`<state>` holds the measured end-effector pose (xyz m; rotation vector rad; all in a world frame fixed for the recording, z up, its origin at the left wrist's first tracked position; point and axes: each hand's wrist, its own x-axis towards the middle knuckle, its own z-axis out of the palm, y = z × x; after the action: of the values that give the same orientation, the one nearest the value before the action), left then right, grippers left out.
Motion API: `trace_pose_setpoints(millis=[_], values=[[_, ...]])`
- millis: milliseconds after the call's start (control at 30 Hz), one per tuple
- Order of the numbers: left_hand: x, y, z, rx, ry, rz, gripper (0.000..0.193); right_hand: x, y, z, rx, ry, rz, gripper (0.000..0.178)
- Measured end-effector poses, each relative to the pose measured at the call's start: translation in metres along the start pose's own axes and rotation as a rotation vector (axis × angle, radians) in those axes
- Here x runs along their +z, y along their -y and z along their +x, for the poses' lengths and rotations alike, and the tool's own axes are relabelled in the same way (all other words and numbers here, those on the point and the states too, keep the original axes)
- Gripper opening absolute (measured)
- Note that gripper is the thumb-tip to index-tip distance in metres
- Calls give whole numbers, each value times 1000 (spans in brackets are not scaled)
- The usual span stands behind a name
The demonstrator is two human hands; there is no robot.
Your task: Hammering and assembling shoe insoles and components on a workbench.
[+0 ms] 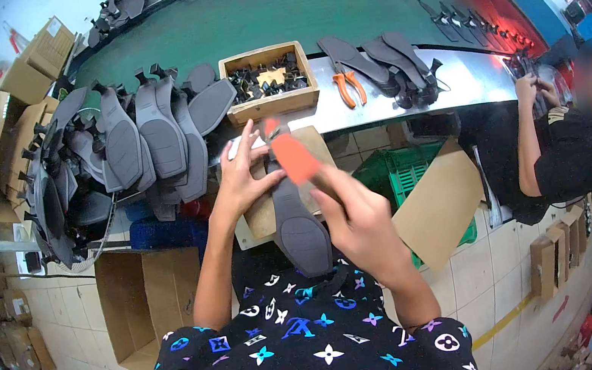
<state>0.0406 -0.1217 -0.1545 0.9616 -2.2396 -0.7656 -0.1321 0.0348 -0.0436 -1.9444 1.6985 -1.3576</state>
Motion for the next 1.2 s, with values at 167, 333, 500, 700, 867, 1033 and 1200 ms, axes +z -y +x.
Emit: trace_pose_setpoints(millis=[167,333,500,700,867,1033,1200], values=[[1,3,-1,-42,60,-31,105,-1,7,0,-48,-29,4,28],[6,1,-6,113,-140,123,38,-5,12,4,2,7,17,20],[-11,-29,-9,197,9,-303,17,-23,-8,6,201,-1,15,21],[-54,-105,-60,76,247,-603,19,8,-46,13,-7,60,-143,31],[-72,-140,-74,-70,300,-908,21,35,-57,1,-2,327,-404,38],[-77,-149,-80,-77,352,-1025,24,42,-63,-4,-61,353,-467,38],[-80,-150,-81,-115,471,-1198,17,30,-70,-1,-88,332,-396,30]])
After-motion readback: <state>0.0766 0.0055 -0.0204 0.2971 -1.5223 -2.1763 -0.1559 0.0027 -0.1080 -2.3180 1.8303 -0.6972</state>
